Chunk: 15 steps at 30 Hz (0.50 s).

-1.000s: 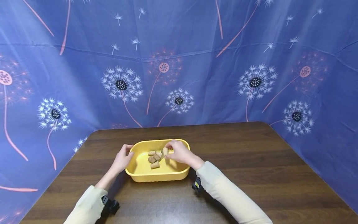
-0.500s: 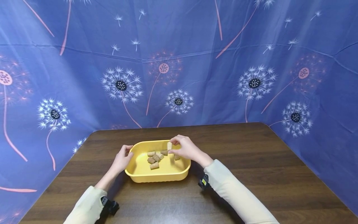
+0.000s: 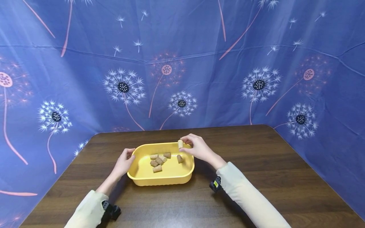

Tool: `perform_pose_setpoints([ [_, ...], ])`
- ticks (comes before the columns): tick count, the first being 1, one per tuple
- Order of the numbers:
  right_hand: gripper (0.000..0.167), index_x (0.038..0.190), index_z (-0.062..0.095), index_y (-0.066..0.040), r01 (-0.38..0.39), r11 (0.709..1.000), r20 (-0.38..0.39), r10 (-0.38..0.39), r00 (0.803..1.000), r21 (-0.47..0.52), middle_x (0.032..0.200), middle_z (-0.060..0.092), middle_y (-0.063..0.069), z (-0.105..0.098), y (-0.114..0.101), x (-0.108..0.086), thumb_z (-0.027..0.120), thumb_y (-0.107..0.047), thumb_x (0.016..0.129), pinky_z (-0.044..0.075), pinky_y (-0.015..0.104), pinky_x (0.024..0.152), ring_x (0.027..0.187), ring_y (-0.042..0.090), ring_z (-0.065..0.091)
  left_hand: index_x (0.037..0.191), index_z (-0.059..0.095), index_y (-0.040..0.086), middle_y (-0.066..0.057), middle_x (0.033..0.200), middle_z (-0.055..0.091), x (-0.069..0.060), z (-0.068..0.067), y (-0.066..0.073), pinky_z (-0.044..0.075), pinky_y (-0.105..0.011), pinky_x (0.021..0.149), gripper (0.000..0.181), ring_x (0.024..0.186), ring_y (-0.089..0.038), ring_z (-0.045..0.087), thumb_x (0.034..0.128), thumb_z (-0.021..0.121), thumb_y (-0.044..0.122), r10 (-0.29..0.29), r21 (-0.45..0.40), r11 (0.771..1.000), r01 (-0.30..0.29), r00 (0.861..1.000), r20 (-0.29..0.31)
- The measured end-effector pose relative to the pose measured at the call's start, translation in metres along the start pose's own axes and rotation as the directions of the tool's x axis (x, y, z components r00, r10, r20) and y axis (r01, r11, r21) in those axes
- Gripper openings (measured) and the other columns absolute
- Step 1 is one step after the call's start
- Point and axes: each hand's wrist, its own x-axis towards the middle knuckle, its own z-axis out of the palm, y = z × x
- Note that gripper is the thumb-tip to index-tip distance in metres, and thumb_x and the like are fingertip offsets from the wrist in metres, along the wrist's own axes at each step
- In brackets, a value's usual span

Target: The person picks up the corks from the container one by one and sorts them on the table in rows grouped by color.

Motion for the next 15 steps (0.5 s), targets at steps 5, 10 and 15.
perform_pose_setpoints([
  [5, 0.04, 0.11, 0.065, -0.004, -0.037, 0.999, -0.012, 0.037, 0.999, -0.017, 0.101, 0.065, 0.006, -0.009, 0.009, -0.004, 0.078, -0.02, 0.076, 0.053, 0.034, 0.083, 0.09, 0.022, 0.065, 0.126, 0.046, -0.001, -0.025, 0.125, 0.054, 0.0, 0.001, 0.0, 0.046, -0.045, 0.091, 0.033, 0.112, -0.035, 0.053, 0.0938, 0.048, 0.008, -0.007, -0.014, 1.0, 0.007, 1.0, 0.004],
  [10, 0.042, 0.111, 0.065, -0.005, -0.064, 0.997, -0.016, 0.064, 0.998, -0.038, 0.102, 0.065, 0.005, -0.017, 0.019, -0.009, 0.077, -0.023, 0.076, 0.052, 0.036, 0.084, 0.091, 0.02, 0.065, 0.126, 0.046, -0.002, -0.026, 0.125, 0.054, 0.0, 0.001, -0.001, 0.046, -0.045, 0.091, 0.034, 0.114, -0.036, 0.053, 0.0939, 0.047, 0.006, 0.002, -0.018, 1.0, -0.002, 1.0, 0.004],
  [15, 0.041, 0.113, 0.064, -0.001, -0.06, 0.996, -0.025, 0.059, 0.998, -0.064, 0.104, 0.065, 0.009, -0.021, 0.029, -0.016, 0.075, -0.018, 0.078, 0.052, 0.039, 0.084, 0.09, 0.023, 0.065, 0.127, 0.045, -0.002, -0.027, 0.127, 0.053, 0.0, 0.001, -0.001, 0.046, -0.045, 0.092, 0.034, 0.114, -0.037, 0.052, 0.0942, 0.047, 0.006, -0.001, -0.021, 1.0, 0.001, 1.0, 0.01],
])
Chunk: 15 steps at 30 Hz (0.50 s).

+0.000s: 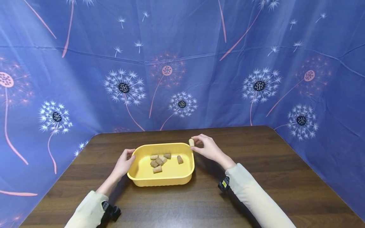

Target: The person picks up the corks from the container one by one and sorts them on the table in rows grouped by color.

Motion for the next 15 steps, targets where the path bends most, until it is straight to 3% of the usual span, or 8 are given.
perform_pose_setpoints([
  [15, 0.041, 0.112, 0.063, 0.004, -0.017, 0.997, 0.013, 0.018, 1.0, -0.076, 0.1, 0.065, 0.012, -0.005, 0.016, -0.012, 0.076, -0.014, 0.077, 0.052, 0.042, 0.08, 0.087, 0.026, 0.065, 0.126, 0.045, -0.003, -0.026, 0.122, 0.055, -0.002, 0.001, 0.004, 0.049, -0.038, 0.083, 0.033, 0.107, -0.033, 0.055, 0.0946, 0.045, 0.007, -0.004, 0.007, 1.0, 0.004, 1.0, -0.01],
])
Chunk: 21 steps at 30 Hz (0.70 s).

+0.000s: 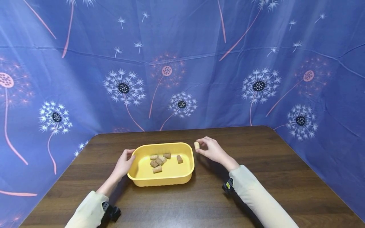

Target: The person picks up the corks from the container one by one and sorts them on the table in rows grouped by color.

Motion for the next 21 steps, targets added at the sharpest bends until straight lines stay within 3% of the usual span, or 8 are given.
perform_pose_setpoints([
  [7, 0.039, 0.11, 0.063, 0.005, -0.045, 0.998, 0.061, 0.047, 0.997, -0.034, 0.097, 0.065, 0.011, 0.001, 0.009, -0.007, 0.075, -0.013, 0.077, 0.052, 0.04, 0.077, 0.085, 0.024, 0.064, 0.126, 0.047, -0.001, -0.025, 0.118, 0.056, 0.001, 0.0, -0.001, 0.049, -0.037, 0.079, 0.032, 0.104, -0.031, 0.055, 0.0944, 0.046, 0.006, 0.012, 0.016, 1.0, -0.013, 1.0, 0.002],
  [11, 0.037, 0.108, 0.063, 0.006, -0.066, 0.997, 0.097, 0.069, 0.993, -0.032, 0.094, 0.066, 0.01, 0.003, 0.013, -0.01, 0.074, -0.011, 0.077, 0.052, 0.038, 0.076, 0.084, 0.023, 0.064, 0.125, 0.047, -0.001, -0.025, 0.12, 0.056, 0.001, 0.0, -0.001, 0.048, -0.041, 0.085, 0.032, 0.11, -0.034, 0.053, 0.0941, 0.047, 0.005, 0.021, 0.021, 1.0, -0.021, 1.0, 0.001],
  [16, 0.036, 0.107, 0.063, 0.005, -0.065, 0.997, 0.123, 0.069, 0.99, -0.036, 0.091, 0.066, 0.008, 0.006, 0.019, -0.012, 0.075, -0.011, 0.076, 0.052, 0.036, 0.074, 0.083, 0.021, 0.064, 0.125, 0.048, -0.002, -0.025, 0.123, 0.055, 0.002, 0.0, -0.001, 0.044, -0.047, 0.092, 0.032, 0.116, -0.036, 0.051, 0.0936, 0.047, 0.006, 0.033, 0.025, 0.999, -0.033, 0.999, -0.001],
  [21, 0.035, 0.104, 0.064, 0.004, -0.055, 0.996, 0.144, 0.064, 0.988, -0.064, 0.088, 0.065, 0.007, 0.008, 0.022, -0.013, 0.076, -0.012, 0.075, 0.051, 0.033, 0.071, 0.08, 0.018, 0.063, 0.125, 0.048, -0.002, -0.026, 0.122, 0.056, 0.001, 0.0, -0.001, 0.045, -0.046, 0.091, 0.032, 0.114, -0.036, 0.052, 0.0936, 0.047, 0.005, 0.035, 0.029, 0.999, -0.034, 0.999, -0.008],
])
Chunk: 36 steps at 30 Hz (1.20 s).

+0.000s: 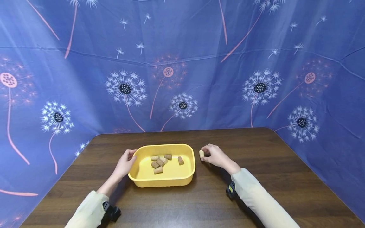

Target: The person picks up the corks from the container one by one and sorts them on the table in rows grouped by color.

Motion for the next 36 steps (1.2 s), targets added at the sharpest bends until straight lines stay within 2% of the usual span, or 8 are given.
perform_pose_setpoints([
  [11, 0.032, 0.101, 0.065, 0.002, 0.027, 0.997, 0.017, -0.026, 1.0, -0.073, 0.086, 0.062, 0.003, 0.0083, 0.0027, -0.0012, 0.076, -0.012, 0.074, 0.051, 0.03, 0.07, 0.078, 0.015, 0.06, 0.125, 0.046, -0.003, -0.027, 0.121, 0.056, -0.0015, 0.0003, 0.0005, 0.048, -0.043, 0.087, 0.033, 0.108, -0.035, 0.055, 0.093, 0.047, 0.006, -0.013, -0.009, 1.0, 0.013, 1.0, 0.009],
  [23, 0.031, 0.1, 0.065, 0.002, 0.046, 0.991, 0.052, -0.04, 0.998, -0.126, 0.088, 0.062, 0.006, 0.0074, 0.003, -0.0006, 0.076, -0.011, 0.075, 0.05, 0.031, 0.07, 0.079, 0.017, 0.059, 0.123, 0.047, -0.002, -0.027, 0.12, 0.057, 0.0003, 0.0, 0.0008, 0.047, -0.044, 0.087, 0.032, 0.107, -0.034, 0.055, 0.0926, 0.048, 0.006, -0.005, -0.016, 1.0, 0.005, 1.0, -0.011],
  [36, 0.032, 0.099, 0.064, 0.003, 0.015, 0.995, 0.057, -0.01, 0.998, -0.099, 0.089, 0.063, 0.009, 0.009, 0.0014, 0.0004, 0.077, -0.009, 0.073, 0.051, 0.03, 0.068, 0.078, 0.019, 0.061, 0.125, 0.046, -0.003, -0.027, 0.121, 0.056, -0.0005, 0.0006, 0.0014, 0.047, -0.044, 0.087, 0.033, 0.108, -0.034, 0.054, 0.0926, 0.048, 0.006, -0.014, -0.015, 1.0, 0.014, 1.0, 0.003],
])
